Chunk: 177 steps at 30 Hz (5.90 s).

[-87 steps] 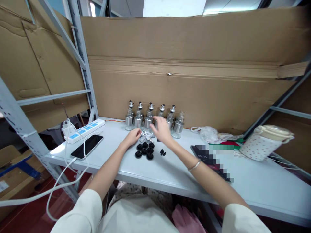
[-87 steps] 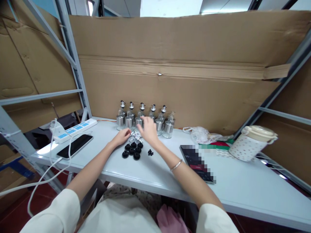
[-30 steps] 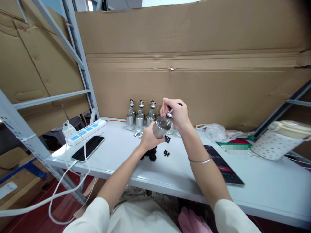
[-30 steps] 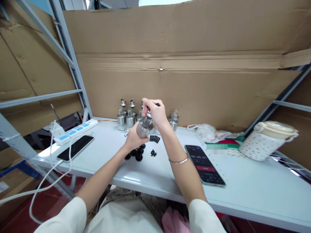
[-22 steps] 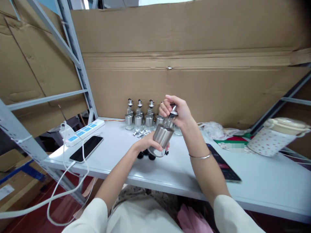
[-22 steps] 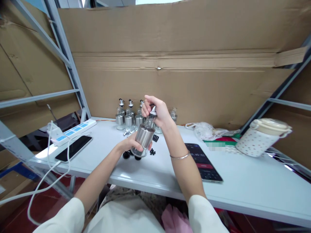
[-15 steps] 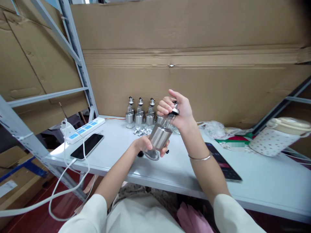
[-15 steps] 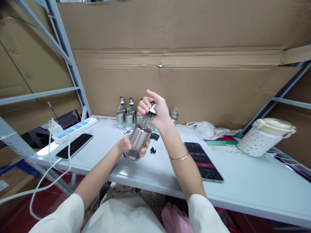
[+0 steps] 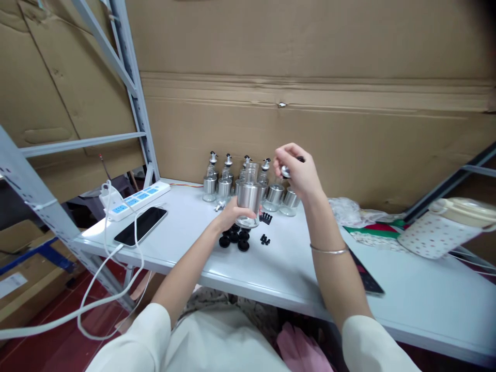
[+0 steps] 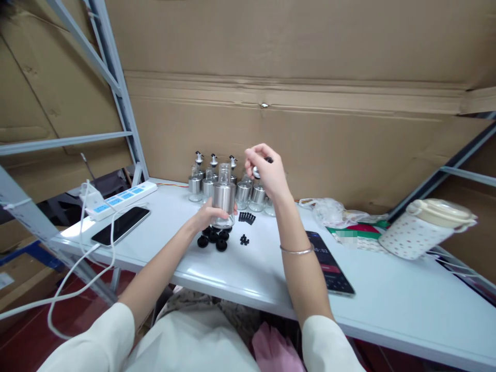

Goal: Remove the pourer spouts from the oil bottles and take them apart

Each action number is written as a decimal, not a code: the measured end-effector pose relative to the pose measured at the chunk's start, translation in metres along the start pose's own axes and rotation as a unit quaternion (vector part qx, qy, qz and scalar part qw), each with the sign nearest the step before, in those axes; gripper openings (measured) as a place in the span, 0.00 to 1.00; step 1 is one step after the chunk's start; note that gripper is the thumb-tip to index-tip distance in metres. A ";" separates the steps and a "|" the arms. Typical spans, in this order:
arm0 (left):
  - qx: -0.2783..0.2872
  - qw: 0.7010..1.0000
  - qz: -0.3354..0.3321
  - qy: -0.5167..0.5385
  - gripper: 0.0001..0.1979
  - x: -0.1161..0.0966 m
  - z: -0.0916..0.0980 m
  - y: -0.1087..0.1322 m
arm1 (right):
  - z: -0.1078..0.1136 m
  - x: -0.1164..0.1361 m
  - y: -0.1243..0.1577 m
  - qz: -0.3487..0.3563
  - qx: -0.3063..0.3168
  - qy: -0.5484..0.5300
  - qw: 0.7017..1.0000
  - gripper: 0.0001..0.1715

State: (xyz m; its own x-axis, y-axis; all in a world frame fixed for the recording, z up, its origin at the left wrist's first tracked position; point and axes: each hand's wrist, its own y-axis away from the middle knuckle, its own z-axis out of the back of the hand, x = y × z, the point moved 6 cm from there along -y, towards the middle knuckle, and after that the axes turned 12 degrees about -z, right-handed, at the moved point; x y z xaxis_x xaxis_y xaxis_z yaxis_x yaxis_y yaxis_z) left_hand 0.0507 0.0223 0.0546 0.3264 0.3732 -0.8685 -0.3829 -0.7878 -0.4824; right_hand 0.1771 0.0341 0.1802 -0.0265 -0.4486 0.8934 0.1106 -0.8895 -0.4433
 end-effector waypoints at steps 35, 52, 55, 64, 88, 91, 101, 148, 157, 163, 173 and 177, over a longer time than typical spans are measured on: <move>-0.355 0.797 -0.091 -0.481 0.36 0.034 0.144 0.004 | 0.065 -0.082 -0.040 -0.041 -0.012 0.574 0.818 0.10; -0.327 0.818 0.062 -0.468 0.34 0.058 0.156 0.007 | 0.063 -0.110 -0.039 -0.111 -0.048 0.634 0.764 0.10; -0.326 0.822 0.053 -0.464 0.34 0.060 0.156 0.007 | 0.065 -0.111 -0.038 -0.122 -0.065 0.635 0.760 0.11; -0.290 0.765 -0.068 -0.571 0.35 0.036 0.129 0.005 | 0.043 -0.093 -0.023 -0.037 -0.192 0.482 0.854 0.11; 0.040 0.738 -0.148 -0.657 0.05 0.018 0.023 -0.008 | -0.039 -0.102 0.053 0.122 -0.038 0.517 0.846 0.20; 0.038 0.718 -0.167 -0.674 0.06 0.018 0.020 -0.008 | -0.037 -0.104 0.050 0.073 -0.039 0.595 0.799 0.24; -0.032 0.724 -0.170 -0.668 0.02 0.008 0.028 -0.007 | -0.019 -0.116 0.042 -0.089 -0.096 0.509 0.851 0.36; -0.076 0.755 -0.150 -0.634 0.03 0.003 0.044 -0.005 | 0.050 -0.186 0.029 -0.287 0.112 0.424 0.851 0.14; -0.065 0.754 -0.146 -0.637 0.02 0.004 0.043 -0.006 | 0.045 -0.181 0.031 -0.294 0.106 0.426 0.849 0.13; -0.055 0.754 -0.136 -0.641 0.02 0.003 0.041 -0.005 | 0.043 -0.176 0.030 -0.277 0.097 0.407 0.865 0.10; 0.022 0.764 -0.138 -0.630 0.07 0.019 0.030 -0.008 | -0.016 -0.136 0.042 -0.149 0.187 0.133 0.962 0.20; 0.021 0.770 -0.140 -0.622 0.09 0.021 0.029 -0.009 | -0.022 -0.138 0.044 -0.159 0.184 0.085 0.966 0.22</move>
State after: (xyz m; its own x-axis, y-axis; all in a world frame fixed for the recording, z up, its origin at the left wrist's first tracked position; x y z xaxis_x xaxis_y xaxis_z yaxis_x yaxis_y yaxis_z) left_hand 0.0356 0.0516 0.0371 -0.6701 0.7261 -0.1541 -0.4837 -0.5847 -0.6513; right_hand 0.1640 0.0548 0.0362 -0.2762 -0.1932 0.9415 0.4150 -0.9075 -0.0645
